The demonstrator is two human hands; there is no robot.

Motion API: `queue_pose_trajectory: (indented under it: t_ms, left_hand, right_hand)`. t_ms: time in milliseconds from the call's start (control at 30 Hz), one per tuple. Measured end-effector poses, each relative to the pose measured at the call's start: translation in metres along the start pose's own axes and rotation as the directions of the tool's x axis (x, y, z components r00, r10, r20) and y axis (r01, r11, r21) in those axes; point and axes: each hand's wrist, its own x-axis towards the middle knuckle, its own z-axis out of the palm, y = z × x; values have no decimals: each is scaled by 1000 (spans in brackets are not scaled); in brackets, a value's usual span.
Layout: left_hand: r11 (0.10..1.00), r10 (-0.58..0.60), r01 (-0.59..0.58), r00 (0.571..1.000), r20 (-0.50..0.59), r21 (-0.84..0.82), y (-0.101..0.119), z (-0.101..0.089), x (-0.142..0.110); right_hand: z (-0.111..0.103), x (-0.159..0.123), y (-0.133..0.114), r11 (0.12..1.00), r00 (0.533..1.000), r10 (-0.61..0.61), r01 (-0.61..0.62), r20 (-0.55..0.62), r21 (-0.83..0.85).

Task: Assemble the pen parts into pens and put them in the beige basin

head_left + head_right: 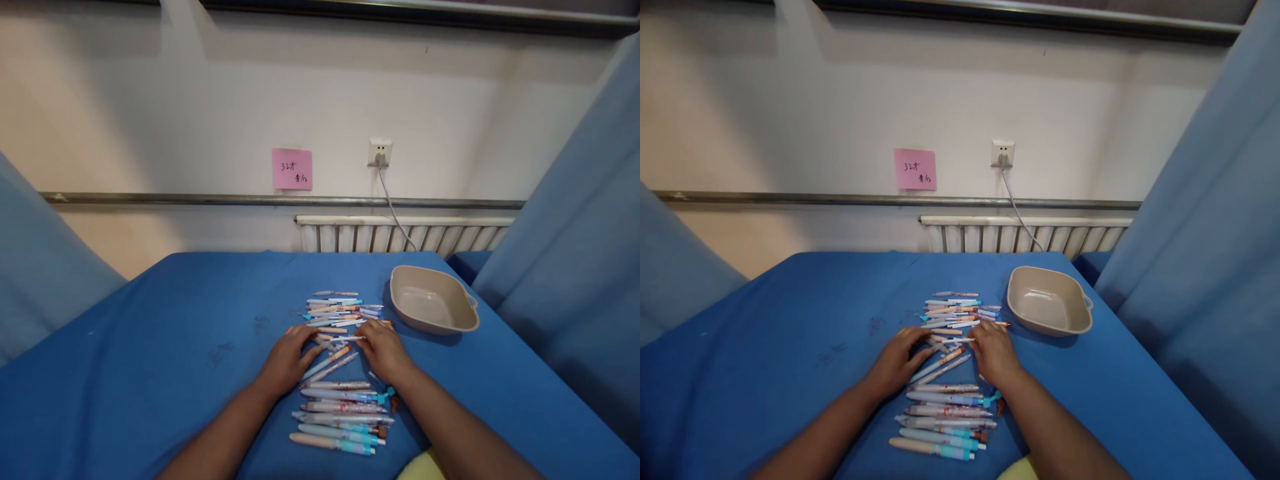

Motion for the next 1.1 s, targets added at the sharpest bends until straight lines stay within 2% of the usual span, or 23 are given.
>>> queue_pose_trajectory:
  t_ms: [133, 233, 367, 533, 667, 767, 833, 900, 1000, 1067, 1100]
  left_hand:
    - [996, 90, -90, 995, 32, 12, 8, 2, 2]
    - [998, 40, -42, 998, 42, 51, 4, 1, 3]
    - [996, -48, 47, 999, 11, 78, -4, -6, 1]
    - [994, -90, 81, 989, 114, 77, -3, -13, -2]
    - [993, -85, 79, 993, 78, 84, 0, -4, 5]
    - [984, -136, 131, 990, 29, 119, 1, 7, 12]
    - [981, -155, 153, 988, 10, 118, 1, 12, 15]
    - [986, -139, 140, 990, -20, 90, 1, 13, 15]
    - [995, -88, 92, 992, -93, 35, 4, 8, 9]
    - [997, -76, 77, 994, -80, 5, 7, 1, 3]
    - [997, -81, 81, 996, -33, -10, 9, -2, 1]
  right_hand:
    - [1, 0, -7, 998, 996, -65, 65, 57, 11]
    - [-2, 1, -6, 999, 995, -44, 46, 87, -23]
    - [-8, 1, 0, 993, 996, 51, -43, 73, -109]
    - [-8, -2, 2, 987, 996, 74, -66, 46, -147]
    - [-8, 0, -1, 973, 994, 100, -91, 33, -212]
    - [-11, 2, -4, 961, 989, 143, -146, -31, -234]
    - [-13, 2, -9, 983, 996, 71, -78, -47, -165]
    - [-12, 0, -16, 995, 996, -87, 87, 6, -44]
    - [-9, -4, -25, 955, 945, -293, 282, 143, 97]
    - [-8, -7, -29, 952, 931, -305, 293, 198, 87]
    - [-8, -8, -29, 958, 934, -286, 279, 213, 61]
